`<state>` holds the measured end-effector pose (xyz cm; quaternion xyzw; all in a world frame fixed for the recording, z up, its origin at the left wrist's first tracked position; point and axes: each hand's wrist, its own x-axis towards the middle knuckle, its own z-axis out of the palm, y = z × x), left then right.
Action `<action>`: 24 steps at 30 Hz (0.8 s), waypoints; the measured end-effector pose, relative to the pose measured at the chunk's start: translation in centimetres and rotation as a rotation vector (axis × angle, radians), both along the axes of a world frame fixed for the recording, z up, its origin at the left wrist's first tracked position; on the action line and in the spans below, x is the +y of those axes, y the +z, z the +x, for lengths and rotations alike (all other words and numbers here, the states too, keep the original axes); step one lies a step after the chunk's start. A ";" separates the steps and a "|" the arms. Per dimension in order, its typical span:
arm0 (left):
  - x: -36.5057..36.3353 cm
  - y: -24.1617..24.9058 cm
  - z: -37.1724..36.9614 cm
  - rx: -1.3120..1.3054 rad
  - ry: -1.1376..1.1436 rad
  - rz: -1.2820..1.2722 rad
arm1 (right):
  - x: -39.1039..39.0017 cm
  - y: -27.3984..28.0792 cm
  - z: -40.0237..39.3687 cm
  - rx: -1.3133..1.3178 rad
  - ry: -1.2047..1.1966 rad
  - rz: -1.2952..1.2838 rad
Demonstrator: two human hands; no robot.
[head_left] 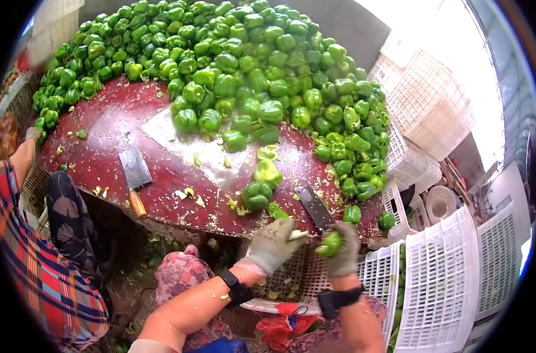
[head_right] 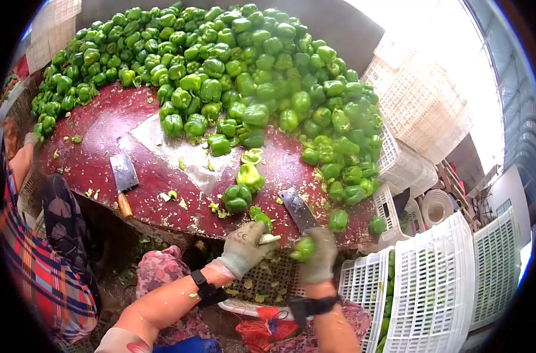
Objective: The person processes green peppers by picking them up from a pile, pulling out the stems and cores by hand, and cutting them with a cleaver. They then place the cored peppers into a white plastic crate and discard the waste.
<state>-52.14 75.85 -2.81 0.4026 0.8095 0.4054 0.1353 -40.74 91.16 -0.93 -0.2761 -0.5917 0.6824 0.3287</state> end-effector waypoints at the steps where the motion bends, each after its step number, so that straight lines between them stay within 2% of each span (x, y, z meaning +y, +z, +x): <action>1: -0.7 0.3 0.2 0.011 -0.020 -0.073 | 1.0 2.9 1.6 -0.044 -0.104 -0.011; 2: -0.9 -1.2 0.6 0.035 -0.121 -0.193 | 3.4 5.2 4.3 -0.050 -0.199 0.196; 3: -1.2 -2.9 1.0 0.038 -0.240 -0.189 | 8.1 8.4 8.8 -0.081 -0.260 0.591; 4: -1.5 -4.5 1.5 0.038 -0.356 -0.185 | 12.9 11.6 13.3 -0.191 -0.458 1.059; 5: -1.9 -5.4 1.9 0.041 -0.470 -0.181 | 17.7 14.8 17.8 -0.262 -0.738 1.413; 7: -2.5 -6.3 2.7 0.031 -0.457 -0.146 | 18.6 25.4 23.8 -0.470 -1.164 1.428; 8: -2.7 -6.4 3.0 0.021 -0.456 -0.129 | 19.4 29.0 27.4 -0.723 -1.261 1.628; 10: -3.1 -4.8 2.3 0.017 -0.390 -0.196 | 21.2 31.0 31.1 -1.085 -1.444 1.846; 12: -2.9 -4.5 1.5 -0.008 -0.322 -0.213 | 21.5 30.9 31.3 -1.256 -1.642 1.889; 13: -3.0 -3.9 1.2 -0.014 -0.298 -0.240 | 21.9 29.1 29.7 -1.150 -1.582 1.910; 14: -3.3 -2.9 0.8 -0.018 -0.276 -0.270 | 22.1 25.3 26.5 -0.915 -1.358 1.884; 15: -3.4 -2.5 0.4 -0.024 -0.257 -0.304 | 22.2 20.2 22.6 -0.613 -1.025 1.762; 17: -3.6 -3.6 0.3 -0.018 -0.169 -0.310 | 18.1 10.1 12.8 -0.368 -0.476 1.406; 19: -3.8 -3.5 -1.1 -0.018 -0.145 -0.375 | 9.8 1.0 2.1 -0.365 0.034 1.062; 20: -4.4 -2.7 -1.5 0.020 -0.117 -0.334 | 6.5 -2.4 -1.2 -0.381 0.214 0.990; 21: -4.3 -2.4 -2.0 0.019 -0.078 -0.357 | 3.8 -4.9 -3.9 -0.421 0.343 0.975; 24: -3.6 -2.9 -3.3 0.017 -0.003 -0.374 | -0.6 -7.7 -7.8 -0.813 0.450 1.194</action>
